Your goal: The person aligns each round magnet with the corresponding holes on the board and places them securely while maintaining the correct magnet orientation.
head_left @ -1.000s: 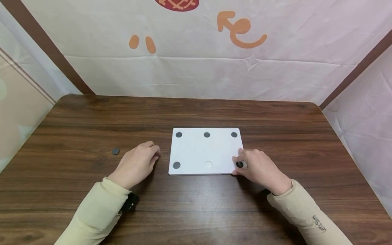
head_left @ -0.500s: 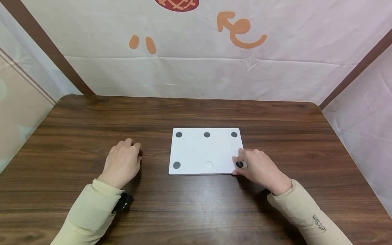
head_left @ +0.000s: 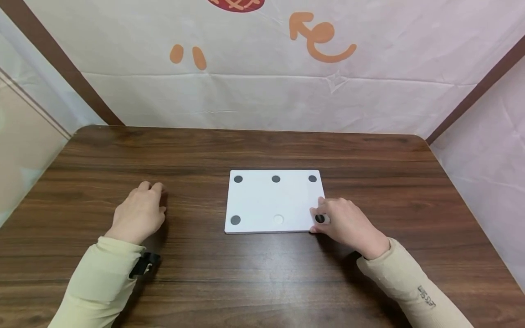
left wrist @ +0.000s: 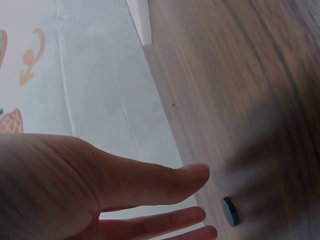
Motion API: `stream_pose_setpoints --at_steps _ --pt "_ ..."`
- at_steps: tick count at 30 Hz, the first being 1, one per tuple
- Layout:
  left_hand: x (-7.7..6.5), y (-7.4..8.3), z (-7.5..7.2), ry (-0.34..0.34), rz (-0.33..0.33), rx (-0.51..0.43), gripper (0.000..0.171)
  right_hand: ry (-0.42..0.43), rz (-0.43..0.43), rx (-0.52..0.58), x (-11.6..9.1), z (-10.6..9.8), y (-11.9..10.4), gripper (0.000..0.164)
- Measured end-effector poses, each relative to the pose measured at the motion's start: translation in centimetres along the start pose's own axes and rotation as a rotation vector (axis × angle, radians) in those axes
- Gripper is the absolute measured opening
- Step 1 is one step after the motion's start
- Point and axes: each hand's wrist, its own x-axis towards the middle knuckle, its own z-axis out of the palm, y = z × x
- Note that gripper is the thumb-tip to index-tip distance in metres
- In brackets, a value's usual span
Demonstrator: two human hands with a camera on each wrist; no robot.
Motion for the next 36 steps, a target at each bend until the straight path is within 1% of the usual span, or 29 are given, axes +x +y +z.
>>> stream_pose_setpoints --at_steps 5,11,17,24,31,36 --pt "0.1 -0.9 -0.1 -0.028 0.019 -0.028 0.039 -0.003 0.005 0.001 0.1 -0.1 -0.1 0.031" --pt "0.2 -1.5 0.0 -0.042 0.011 -0.048 0.041 0.002 0.005 -0.003 0.1 -0.1 -0.2 0.03" --pt "0.2 -2.0 0.0 -0.041 -0.005 -0.065 0.03 0.005 0.001 -0.003 0.1 -0.1 -0.1 0.028" --pt "0.3 -1.9 0.0 -0.053 -0.012 -0.069 0.019 0.008 -0.012 -0.003 0.1 0.0 -0.1 0.023" --pt "0.4 -1.7 0.1 -0.041 -0.001 -0.081 0.012 0.004 -0.003 0.002 0.0 0.0 -0.1 0.028" --pt "0.4 -1.6 0.2 -0.036 0.007 -0.09 0.01 0.001 0.004 0.006 0.0 0.0 -0.1 0.03"
